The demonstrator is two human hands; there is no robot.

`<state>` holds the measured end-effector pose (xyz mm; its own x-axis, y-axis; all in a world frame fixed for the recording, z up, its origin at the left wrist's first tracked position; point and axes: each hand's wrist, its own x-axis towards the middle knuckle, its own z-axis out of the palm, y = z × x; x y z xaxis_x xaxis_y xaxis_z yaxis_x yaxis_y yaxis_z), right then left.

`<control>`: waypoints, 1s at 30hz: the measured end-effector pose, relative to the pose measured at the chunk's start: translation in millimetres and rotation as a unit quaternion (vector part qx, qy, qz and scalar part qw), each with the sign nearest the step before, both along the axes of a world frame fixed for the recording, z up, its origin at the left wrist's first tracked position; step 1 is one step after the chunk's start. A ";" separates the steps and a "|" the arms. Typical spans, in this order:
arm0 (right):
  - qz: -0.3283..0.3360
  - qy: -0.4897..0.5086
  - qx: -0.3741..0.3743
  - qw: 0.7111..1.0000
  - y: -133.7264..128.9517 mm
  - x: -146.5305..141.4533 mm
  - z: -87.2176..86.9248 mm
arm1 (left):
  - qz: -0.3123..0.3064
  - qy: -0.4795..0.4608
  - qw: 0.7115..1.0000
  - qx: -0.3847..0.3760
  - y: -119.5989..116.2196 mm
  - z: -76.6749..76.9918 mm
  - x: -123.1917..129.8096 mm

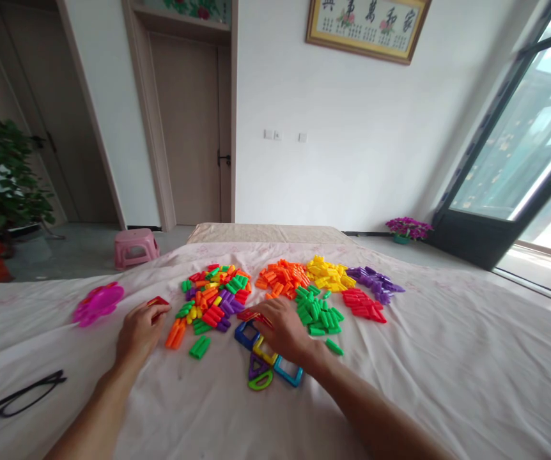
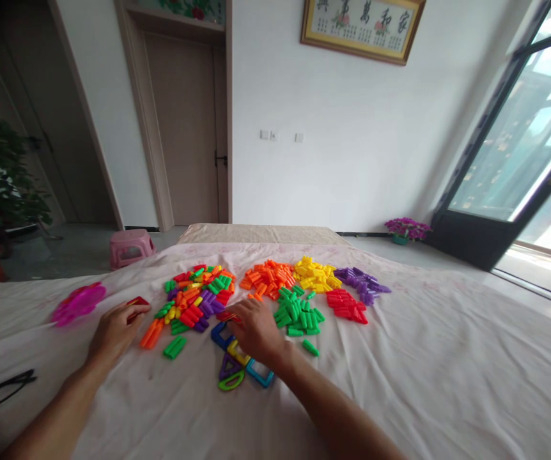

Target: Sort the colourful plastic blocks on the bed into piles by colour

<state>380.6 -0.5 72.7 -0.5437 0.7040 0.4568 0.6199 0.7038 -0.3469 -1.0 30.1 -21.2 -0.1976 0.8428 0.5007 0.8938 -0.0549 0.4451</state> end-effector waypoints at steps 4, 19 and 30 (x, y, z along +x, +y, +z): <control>0.009 -0.101 0.001 0.995 6.9 -72.3 -8.2 | -0.005 -0.003 1.000 0.000 -1.1 2.2 0.8; -0.038 -0.187 -0.006 0.982 20.4 -118.3 -18.5 | -0.024 0.004 1.000 0.007 2.9 -1.4 -5.8; -0.208 0.149 -0.020 0.967 55.3 15.6 -11.6 | -0.025 0.004 1.000 -0.004 4.3 -5.7 -9.0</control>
<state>396.2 54.8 61.2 -0.0587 0.8535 0.5178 0.7146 0.3981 -0.5752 -9.9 34.5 -26.9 -0.1514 0.8557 0.4948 0.8934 -0.0957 0.4390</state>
